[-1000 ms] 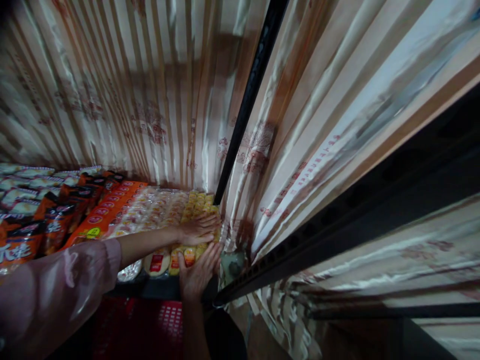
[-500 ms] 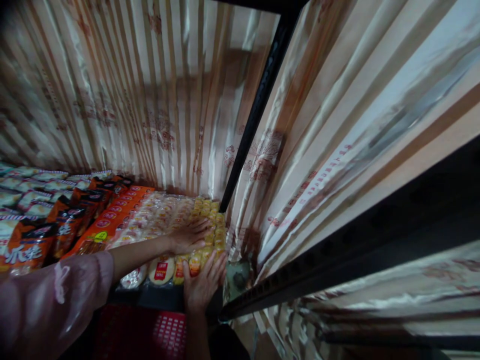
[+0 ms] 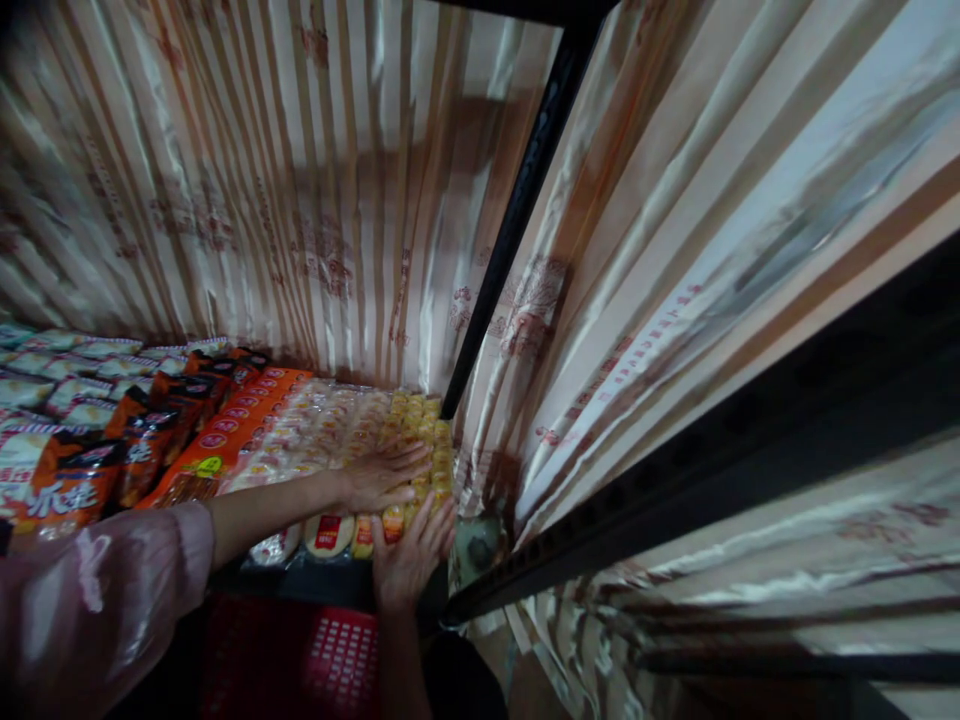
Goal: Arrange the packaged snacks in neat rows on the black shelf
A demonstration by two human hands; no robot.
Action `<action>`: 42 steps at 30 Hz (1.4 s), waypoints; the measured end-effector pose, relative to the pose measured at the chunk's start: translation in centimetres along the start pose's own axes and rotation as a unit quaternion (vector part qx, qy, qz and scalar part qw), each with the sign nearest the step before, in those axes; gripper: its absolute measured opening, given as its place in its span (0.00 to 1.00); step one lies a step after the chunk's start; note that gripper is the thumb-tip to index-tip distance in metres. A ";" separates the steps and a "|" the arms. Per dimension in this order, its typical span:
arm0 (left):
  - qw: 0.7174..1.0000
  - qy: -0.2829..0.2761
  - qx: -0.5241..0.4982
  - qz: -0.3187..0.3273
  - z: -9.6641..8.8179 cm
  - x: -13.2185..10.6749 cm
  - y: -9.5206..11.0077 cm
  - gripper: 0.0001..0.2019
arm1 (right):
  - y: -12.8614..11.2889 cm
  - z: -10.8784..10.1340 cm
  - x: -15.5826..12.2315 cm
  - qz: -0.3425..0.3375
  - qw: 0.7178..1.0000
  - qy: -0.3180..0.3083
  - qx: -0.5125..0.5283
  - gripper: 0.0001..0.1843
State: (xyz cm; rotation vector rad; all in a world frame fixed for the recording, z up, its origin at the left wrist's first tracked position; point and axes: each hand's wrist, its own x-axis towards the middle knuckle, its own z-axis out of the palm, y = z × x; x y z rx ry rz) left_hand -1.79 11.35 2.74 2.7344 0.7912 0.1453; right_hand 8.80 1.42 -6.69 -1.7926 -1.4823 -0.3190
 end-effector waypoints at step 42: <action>0.999 -0.017 0.026 -0.019 3.1 0.4 5.5 0.30 | 2.2 -1.1 -4.1 -0.037 0.999 -0.008 0.031 0.41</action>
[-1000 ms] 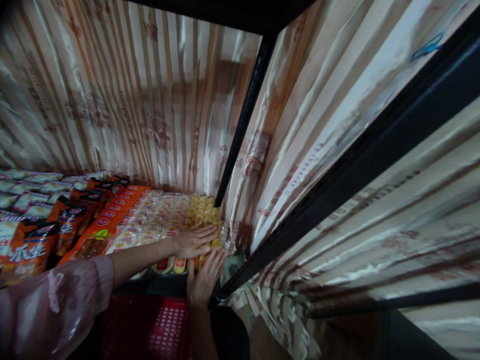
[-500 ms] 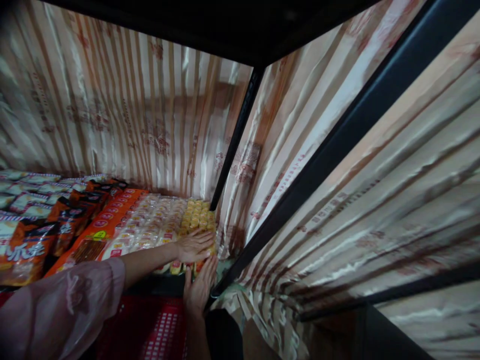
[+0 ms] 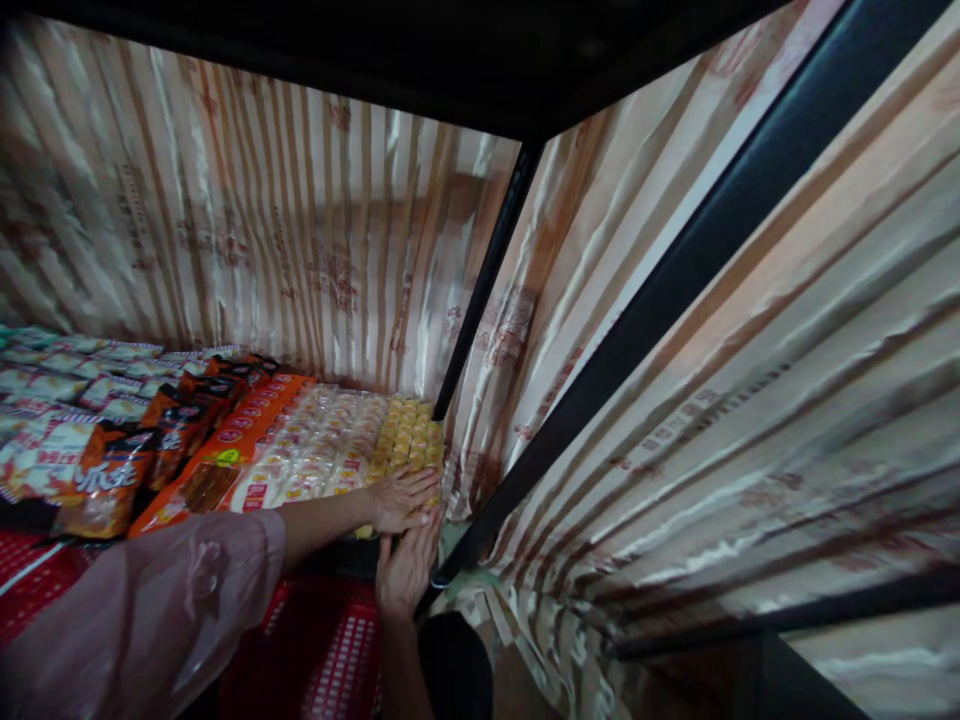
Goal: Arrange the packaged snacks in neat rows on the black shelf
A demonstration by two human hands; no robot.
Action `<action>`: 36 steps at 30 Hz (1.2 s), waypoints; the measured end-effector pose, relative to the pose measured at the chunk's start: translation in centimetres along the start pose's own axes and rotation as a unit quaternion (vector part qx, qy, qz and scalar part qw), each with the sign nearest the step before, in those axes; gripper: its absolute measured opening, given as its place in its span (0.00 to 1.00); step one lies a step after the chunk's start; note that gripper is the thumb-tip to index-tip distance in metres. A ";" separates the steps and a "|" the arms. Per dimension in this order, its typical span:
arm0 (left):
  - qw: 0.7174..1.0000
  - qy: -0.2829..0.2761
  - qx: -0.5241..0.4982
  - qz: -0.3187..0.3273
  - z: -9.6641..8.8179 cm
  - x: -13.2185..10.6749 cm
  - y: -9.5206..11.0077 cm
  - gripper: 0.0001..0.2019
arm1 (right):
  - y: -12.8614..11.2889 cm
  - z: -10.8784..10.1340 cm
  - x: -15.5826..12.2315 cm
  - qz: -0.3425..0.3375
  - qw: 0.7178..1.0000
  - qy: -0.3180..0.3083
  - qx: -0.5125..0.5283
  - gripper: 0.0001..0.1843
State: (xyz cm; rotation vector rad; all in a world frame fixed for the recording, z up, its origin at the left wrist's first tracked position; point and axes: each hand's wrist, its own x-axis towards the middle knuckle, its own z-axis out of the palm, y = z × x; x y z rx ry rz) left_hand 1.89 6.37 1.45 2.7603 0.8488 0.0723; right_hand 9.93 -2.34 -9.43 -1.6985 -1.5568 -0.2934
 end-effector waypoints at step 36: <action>0.992 0.113 0.015 0.054 5.0 -10.4 0.9 0.19 | -1.0 -2.0 -1.2 -0.014 0.996 0.011 0.086 0.18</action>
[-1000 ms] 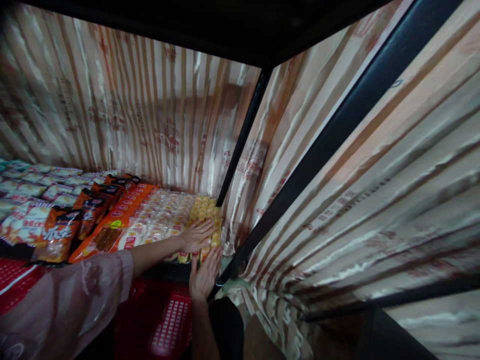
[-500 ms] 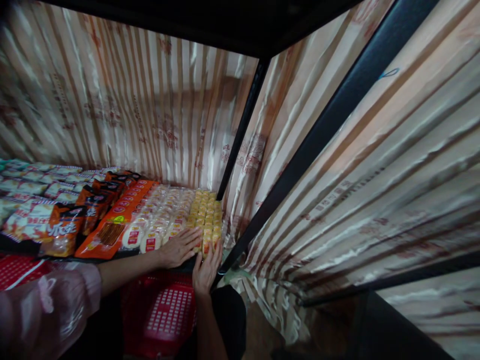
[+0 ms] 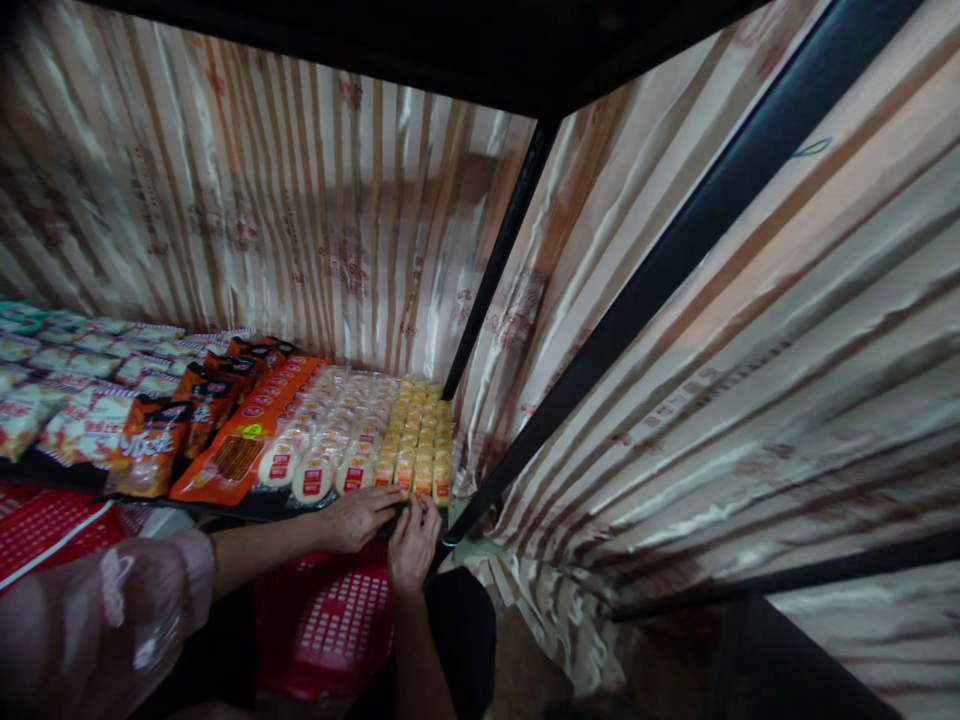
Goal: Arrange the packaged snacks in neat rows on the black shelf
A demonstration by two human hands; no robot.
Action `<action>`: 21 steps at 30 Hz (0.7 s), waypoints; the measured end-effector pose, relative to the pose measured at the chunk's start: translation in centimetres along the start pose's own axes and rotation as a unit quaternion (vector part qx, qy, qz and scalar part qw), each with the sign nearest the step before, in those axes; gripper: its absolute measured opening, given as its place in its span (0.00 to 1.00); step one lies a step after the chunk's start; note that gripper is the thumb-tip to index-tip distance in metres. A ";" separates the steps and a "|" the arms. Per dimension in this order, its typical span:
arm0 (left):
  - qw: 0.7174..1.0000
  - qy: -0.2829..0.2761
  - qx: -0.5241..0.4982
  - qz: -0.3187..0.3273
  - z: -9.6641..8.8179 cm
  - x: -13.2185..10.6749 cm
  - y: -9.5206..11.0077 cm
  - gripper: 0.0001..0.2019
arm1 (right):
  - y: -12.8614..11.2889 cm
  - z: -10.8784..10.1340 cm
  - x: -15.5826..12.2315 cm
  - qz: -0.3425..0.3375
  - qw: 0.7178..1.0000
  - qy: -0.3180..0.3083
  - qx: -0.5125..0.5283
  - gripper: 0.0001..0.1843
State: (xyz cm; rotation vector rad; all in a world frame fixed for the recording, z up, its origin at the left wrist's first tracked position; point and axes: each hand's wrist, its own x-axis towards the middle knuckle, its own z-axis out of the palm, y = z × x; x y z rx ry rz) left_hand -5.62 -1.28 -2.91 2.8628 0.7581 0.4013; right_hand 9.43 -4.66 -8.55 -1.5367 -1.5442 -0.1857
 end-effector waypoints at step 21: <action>0.995 0.087 0.020 -0.047 0.7 -1.8 0.6 0.26 | -0.3 0.0 1.9 0.017 1.000 0.012 -0.006 0.29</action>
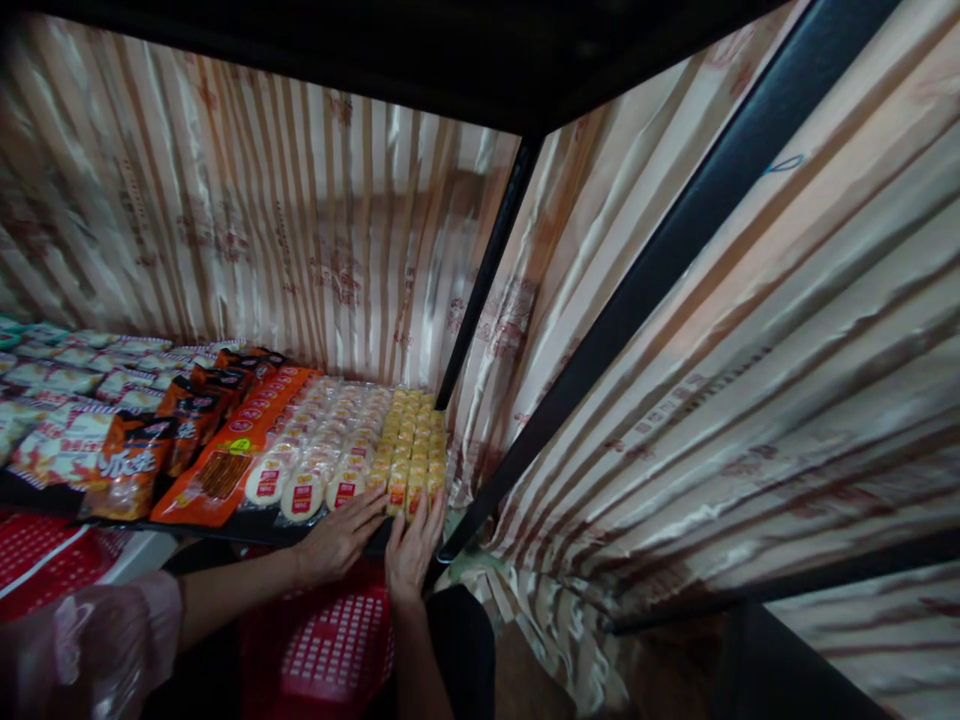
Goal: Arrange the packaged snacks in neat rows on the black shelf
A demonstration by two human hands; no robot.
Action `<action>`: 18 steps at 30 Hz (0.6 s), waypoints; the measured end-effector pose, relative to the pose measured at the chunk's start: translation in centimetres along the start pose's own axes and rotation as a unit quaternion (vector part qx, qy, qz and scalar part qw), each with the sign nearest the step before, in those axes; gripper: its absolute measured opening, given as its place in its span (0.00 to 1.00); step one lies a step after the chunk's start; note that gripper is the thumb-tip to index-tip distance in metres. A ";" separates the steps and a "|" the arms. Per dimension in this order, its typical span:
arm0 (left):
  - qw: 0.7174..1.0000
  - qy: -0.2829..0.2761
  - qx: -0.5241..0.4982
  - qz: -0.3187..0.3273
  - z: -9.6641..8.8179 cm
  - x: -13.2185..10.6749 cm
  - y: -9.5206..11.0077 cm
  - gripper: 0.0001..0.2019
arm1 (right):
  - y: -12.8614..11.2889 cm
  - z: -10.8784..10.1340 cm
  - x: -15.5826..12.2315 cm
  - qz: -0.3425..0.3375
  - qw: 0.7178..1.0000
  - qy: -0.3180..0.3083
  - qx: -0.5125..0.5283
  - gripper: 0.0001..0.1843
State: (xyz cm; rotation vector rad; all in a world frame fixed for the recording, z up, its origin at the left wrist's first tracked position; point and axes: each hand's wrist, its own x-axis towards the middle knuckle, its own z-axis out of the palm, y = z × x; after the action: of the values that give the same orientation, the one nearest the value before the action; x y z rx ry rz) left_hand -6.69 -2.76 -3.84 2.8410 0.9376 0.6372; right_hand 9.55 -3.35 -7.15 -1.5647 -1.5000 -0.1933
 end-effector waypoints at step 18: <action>0.986 0.113 -0.082 -0.089 1.4 -1.0 -0.8 0.35 | -0.8 2.8 1.3 -0.015 0.986 -0.030 -0.161 0.47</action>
State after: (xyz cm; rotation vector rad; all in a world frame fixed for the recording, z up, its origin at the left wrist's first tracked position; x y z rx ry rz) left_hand -7.28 -2.60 -5.66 2.5436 1.0987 0.9809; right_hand 7.89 -0.62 -7.45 -1.8155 -1.5991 -0.4258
